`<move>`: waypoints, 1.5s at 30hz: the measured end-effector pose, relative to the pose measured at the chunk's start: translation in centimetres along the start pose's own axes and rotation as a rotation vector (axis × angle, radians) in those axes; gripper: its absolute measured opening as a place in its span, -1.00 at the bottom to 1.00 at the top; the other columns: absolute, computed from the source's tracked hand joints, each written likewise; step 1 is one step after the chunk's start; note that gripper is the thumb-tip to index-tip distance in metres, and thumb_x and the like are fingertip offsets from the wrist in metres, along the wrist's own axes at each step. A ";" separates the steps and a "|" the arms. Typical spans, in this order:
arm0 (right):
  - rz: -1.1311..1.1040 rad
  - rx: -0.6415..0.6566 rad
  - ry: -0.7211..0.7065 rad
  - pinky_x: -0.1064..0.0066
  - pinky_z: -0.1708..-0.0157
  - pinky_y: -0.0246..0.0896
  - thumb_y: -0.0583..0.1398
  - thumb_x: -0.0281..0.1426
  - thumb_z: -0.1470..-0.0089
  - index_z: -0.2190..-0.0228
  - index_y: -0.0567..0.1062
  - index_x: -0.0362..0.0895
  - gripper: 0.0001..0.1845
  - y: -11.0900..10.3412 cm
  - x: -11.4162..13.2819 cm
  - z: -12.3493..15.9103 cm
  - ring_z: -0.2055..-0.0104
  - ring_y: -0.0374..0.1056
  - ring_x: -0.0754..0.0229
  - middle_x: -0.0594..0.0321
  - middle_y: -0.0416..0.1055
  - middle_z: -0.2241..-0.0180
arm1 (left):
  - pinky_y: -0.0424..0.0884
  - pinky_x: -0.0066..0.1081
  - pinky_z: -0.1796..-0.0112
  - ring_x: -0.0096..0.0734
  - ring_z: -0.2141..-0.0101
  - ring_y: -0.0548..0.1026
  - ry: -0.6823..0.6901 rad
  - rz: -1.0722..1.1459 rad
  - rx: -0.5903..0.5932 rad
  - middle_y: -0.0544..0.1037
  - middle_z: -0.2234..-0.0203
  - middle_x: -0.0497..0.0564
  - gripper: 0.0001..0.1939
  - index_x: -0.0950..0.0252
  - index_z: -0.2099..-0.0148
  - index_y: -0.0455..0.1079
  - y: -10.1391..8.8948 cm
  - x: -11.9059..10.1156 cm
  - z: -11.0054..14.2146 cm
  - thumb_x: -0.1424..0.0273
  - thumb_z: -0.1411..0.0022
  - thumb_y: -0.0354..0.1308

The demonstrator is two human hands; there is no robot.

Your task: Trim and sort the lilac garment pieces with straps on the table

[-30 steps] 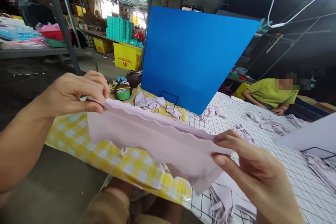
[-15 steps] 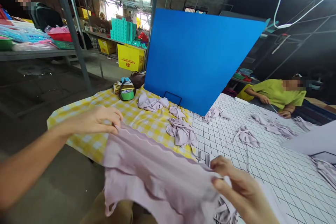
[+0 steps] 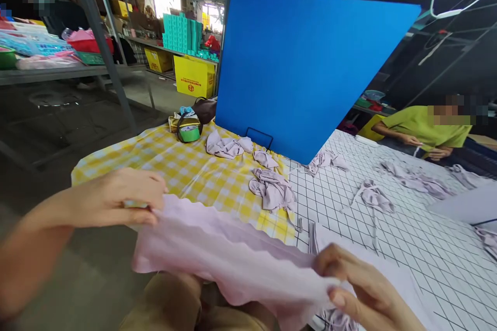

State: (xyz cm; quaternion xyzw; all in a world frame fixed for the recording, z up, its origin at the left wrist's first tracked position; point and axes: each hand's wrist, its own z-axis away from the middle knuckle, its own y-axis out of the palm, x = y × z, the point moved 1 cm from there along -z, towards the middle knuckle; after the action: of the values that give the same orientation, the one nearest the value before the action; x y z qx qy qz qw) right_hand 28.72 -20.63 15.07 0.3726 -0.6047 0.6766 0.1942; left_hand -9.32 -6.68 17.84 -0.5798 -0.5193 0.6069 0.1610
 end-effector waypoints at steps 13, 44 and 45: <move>0.300 -0.079 0.457 0.43 0.56 -0.03 0.08 -0.22 0.18 0.68 0.12 -0.06 -0.74 6.7 -12.7 -9.0 0.59 0.07 0.28 0.40 0.13 0.69 | 0.25 -0.43 0.21 -0.30 0.22 0.39 -0.322 0.107 -0.024 0.48 0.27 -0.01 -0.78 0.28 0.24 0.39 14.1 14.3 -7.0 0.53 0.01 0.09; 0.834 -0.186 0.360 0.02 -0.14 -0.18 -0.20 -0.19 -0.19 -0.17 0.13 -0.01 -0.45 13.4 -15.6 -5.7 -0.27 -0.18 0.06 0.24 -0.02 -0.23 | 0.30 -0.26 0.05 -0.21 0.07 0.35 -0.620 -0.068 -0.356 0.27 0.01 0.19 -0.40 0.35 -0.17 0.12 17.7 15.7 -8.3 0.50 -0.07 0.16; 0.842 -0.216 0.371 0.02 -0.13 -0.18 -0.20 -0.19 -0.19 -0.17 0.13 -0.04 -0.44 13.6 -15.4 -5.5 -0.28 -0.19 0.05 0.22 -0.04 -0.24 | 0.25 -0.22 0.00 -0.16 -0.01 0.29 -0.596 -0.135 -0.346 0.22 -0.05 0.21 -0.39 0.34 -0.19 0.09 18.1 15.0 -8.3 0.47 -0.09 0.15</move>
State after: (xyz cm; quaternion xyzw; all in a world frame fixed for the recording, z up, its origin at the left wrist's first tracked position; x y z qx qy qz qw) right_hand 27.54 -15.09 -5.45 -0.0549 -0.7253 0.6848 0.0454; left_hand 1.15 1.59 -3.18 -0.3603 -0.6758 0.6403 -0.0586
